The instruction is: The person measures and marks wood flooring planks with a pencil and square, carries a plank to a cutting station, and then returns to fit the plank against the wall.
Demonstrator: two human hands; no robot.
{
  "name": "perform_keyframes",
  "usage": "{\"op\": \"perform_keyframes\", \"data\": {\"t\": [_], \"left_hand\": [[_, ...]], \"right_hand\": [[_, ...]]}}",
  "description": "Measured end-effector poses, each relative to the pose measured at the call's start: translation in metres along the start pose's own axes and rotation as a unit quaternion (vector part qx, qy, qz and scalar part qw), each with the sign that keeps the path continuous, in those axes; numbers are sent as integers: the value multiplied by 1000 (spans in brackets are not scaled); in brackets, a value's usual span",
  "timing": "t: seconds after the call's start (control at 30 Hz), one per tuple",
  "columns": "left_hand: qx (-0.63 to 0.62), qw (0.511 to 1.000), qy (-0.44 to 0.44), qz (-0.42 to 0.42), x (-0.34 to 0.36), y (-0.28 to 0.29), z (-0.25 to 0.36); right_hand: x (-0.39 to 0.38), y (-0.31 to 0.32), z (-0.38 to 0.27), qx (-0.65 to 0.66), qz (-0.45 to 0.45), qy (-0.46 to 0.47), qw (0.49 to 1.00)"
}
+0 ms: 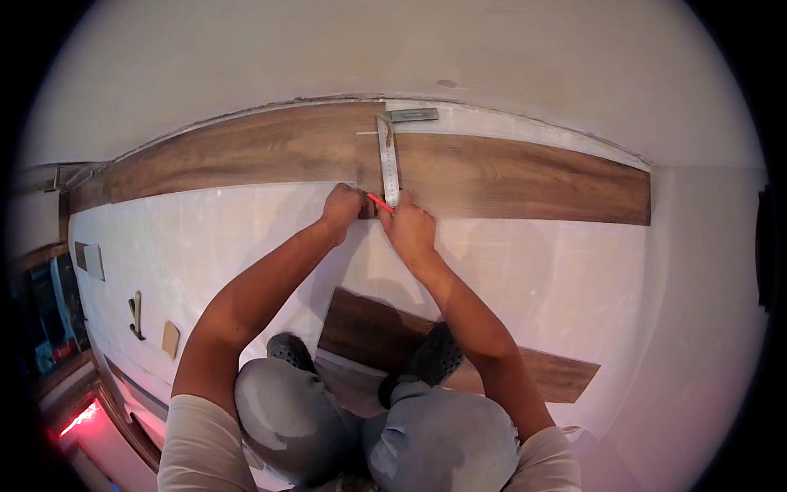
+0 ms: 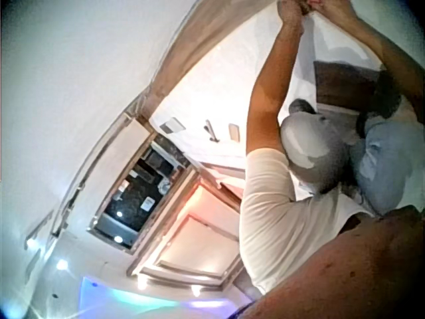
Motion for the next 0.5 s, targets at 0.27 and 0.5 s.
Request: {"op": "perform_keyframes", "data": {"t": [0.27, 0.5], "left_hand": [[386, 866, -310, 71, 41, 42, 25], [380, 801, -463, -10, 94, 27, 58]], "right_hand": [[-20, -32, -24, -42, 4, 32, 999], [-23, -16, -24, -75, -38, 86, 993]]}}
Point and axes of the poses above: each hand's wrist, its own x-axis towards the middle knuckle, its own y-axis out of the back of the hand, z = x × y, the point moved 2 cm from there along x, towards the middle knuckle, and after that the axes turned 15 degrees about -y, right-handed, at the moved point
